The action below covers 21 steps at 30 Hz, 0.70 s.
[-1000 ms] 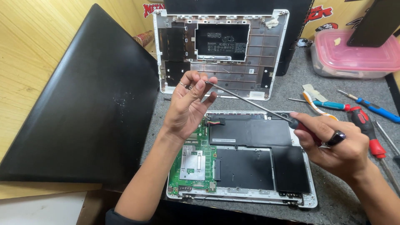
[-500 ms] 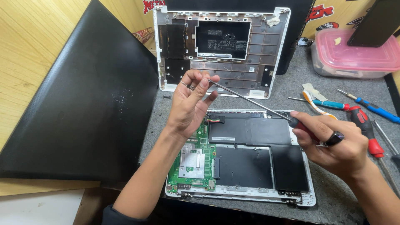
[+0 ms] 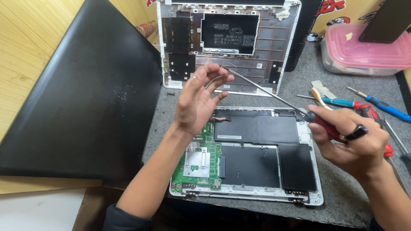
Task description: Replacing a laptop battery by unscrewing internal components and installing a new battery module.
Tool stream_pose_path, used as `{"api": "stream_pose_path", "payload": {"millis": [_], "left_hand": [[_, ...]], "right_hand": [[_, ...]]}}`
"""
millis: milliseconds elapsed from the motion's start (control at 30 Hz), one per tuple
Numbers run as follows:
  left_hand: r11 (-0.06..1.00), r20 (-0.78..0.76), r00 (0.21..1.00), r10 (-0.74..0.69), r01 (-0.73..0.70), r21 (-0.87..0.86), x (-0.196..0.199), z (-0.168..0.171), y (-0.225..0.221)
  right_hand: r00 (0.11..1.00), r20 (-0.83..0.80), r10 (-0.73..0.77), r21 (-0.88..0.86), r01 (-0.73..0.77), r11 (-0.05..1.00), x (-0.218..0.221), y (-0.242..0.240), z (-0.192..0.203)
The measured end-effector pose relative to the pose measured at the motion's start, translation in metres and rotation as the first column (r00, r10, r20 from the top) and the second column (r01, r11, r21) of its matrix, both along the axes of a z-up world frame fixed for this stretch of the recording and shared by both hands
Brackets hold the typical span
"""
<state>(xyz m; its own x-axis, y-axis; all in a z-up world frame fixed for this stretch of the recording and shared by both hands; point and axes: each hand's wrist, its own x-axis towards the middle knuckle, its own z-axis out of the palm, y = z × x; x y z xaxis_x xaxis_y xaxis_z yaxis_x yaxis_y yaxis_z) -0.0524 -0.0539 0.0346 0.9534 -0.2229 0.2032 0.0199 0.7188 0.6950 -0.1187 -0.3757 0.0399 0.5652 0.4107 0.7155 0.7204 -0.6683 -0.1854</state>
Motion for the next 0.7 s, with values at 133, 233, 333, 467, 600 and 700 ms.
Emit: {"api": "stream_pose_path", "payload": {"millis": [133,233,333,467,600,700], "left_hand": [[0.898,0.181,0.95,0.256,-0.303,0.319,0.003,0.005,0.007],[0.563,0.597,0.728,0.337,-0.664,0.492,-0.006,0.018,0.01],[0.172,0.909,0.411,0.073,-0.903,0.395,-0.009,0.023,0.012],[0.139,0.917,0.349,-0.193,-0.916,0.377,-0.01,0.022,0.009],[0.159,0.83,0.514,-0.216,-0.82,0.55,-0.008,0.021,0.021],[0.185,0.827,0.515,-0.225,-0.811,0.556,-0.005,0.02,0.025]], "right_hand": [[0.996,0.077,-0.045,-0.016,0.047,0.999,0.002,-0.011,-0.001],[1.0,0.007,0.001,0.05,-0.001,0.999,0.0,-0.013,0.011],[0.991,-0.136,-0.014,0.12,0.031,0.992,-0.006,-0.019,0.026],[0.942,-0.326,-0.078,0.016,0.088,0.996,-0.01,0.008,0.075],[0.973,-0.222,0.062,-0.22,-0.112,0.969,0.011,0.036,0.121],[0.96,-0.276,0.051,-0.301,-0.136,0.944,0.025,0.055,0.14]]}}
